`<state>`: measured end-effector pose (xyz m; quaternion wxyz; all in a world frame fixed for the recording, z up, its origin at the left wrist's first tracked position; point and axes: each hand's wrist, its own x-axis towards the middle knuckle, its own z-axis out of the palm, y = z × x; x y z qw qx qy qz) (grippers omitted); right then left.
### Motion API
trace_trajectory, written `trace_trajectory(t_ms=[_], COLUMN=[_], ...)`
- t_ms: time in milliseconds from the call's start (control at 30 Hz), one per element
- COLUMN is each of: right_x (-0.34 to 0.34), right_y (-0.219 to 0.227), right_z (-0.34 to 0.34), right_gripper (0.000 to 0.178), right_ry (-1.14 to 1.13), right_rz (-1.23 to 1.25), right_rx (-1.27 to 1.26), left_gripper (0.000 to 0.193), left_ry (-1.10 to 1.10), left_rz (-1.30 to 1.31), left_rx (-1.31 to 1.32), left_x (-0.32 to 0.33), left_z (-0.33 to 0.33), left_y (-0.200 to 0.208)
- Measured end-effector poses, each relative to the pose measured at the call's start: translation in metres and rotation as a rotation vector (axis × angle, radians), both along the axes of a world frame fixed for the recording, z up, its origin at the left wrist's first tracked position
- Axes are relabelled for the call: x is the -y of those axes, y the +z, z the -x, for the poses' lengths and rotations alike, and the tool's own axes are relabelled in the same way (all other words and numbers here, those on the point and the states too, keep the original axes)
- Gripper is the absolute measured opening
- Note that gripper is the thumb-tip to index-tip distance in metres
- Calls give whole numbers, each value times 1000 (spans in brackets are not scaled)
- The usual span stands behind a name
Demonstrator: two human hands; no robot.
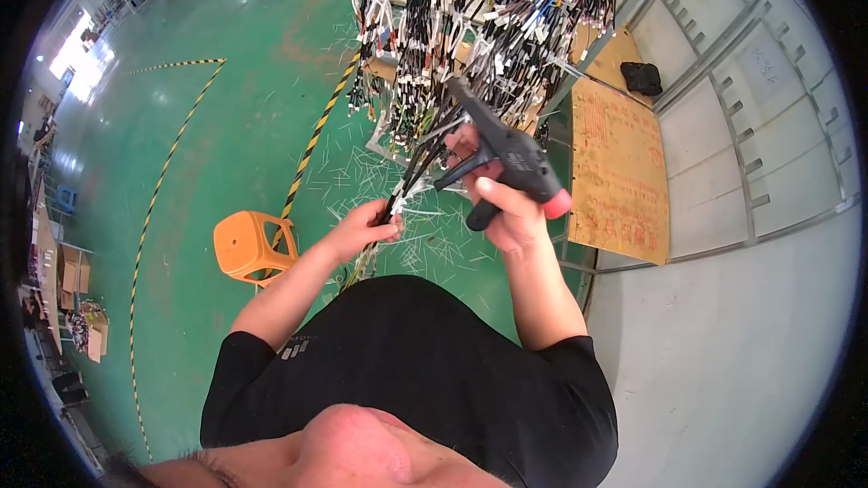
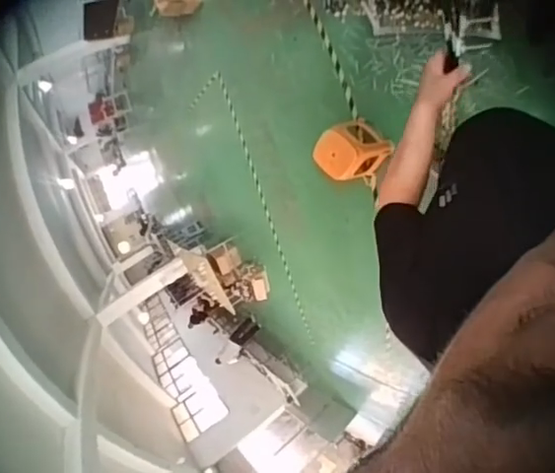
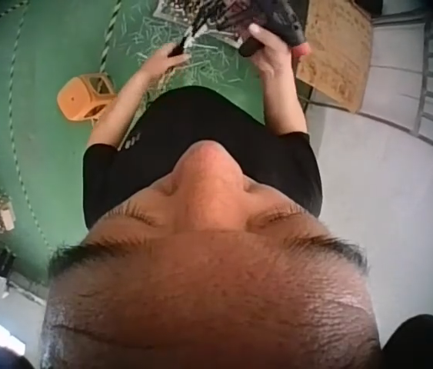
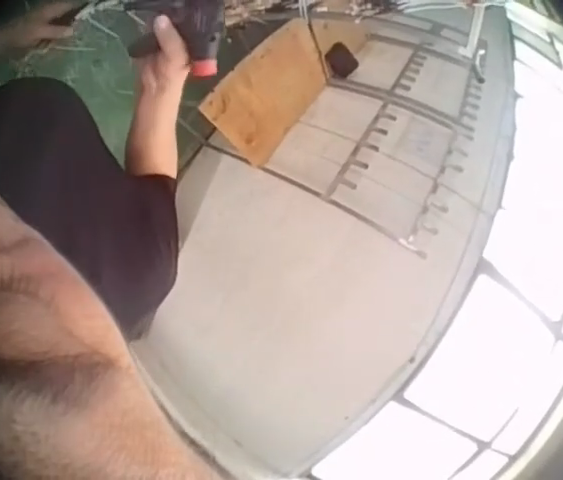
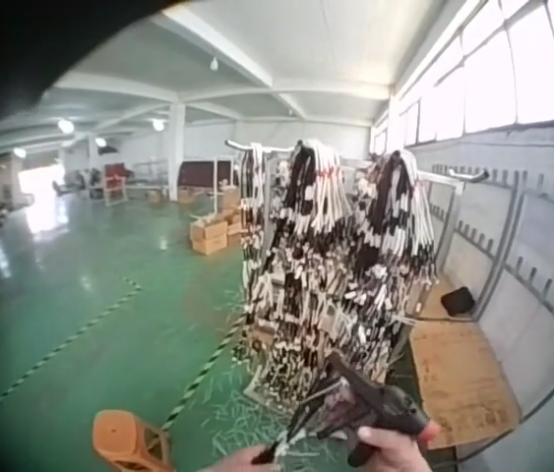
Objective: Bundling and trimming groups of electrical wires using a cable tie gun.
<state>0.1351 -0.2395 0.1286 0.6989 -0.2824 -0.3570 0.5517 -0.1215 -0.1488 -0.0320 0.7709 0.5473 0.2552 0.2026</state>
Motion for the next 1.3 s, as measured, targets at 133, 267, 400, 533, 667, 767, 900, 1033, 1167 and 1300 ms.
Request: trace_trajectory(t_ms=[133,267,400,533,667,767,900,1033,1167,1300], right_x=[2,21,49,62,68,57,54,46,37,28], right_y=[-1,10,-7,-51,-62,-65,-60,-47,-42,-56], right_z=[-13,-22,-15,-2,27,42,52,56,51,53], right_gripper=[82,75,73,74,71,69,63,52,48,58], right_ry=[127,41,-214,-224,-356,-489,-367,-253,-72,75], right_rz=[-153,-73,67,29,-17,-150,74,-109,-327,-339], right_rx=[-273,-120,367,674,946,1027,769,1016,947,833], left_gripper=[38,40,54,49,97,84,33,30,33,38], left_ry=[-117,-139,-225,-179,208,419,115,-270,-477,-507], left_rz=[8,-22,9,11,-430,-1040,-1019,-355,-129,15], left_rx=[-35,27,122,-27,-409,-317,-89,30,90,171], left_x=[-22,-38,-54,-58,-37,-42,-49,-61,-76,-53], left_z=[-6,-4,-7,-23,-42,-43,-51,-53,-61,-70], left_y=[13,18,41,71,110,90,91,113,103,108])
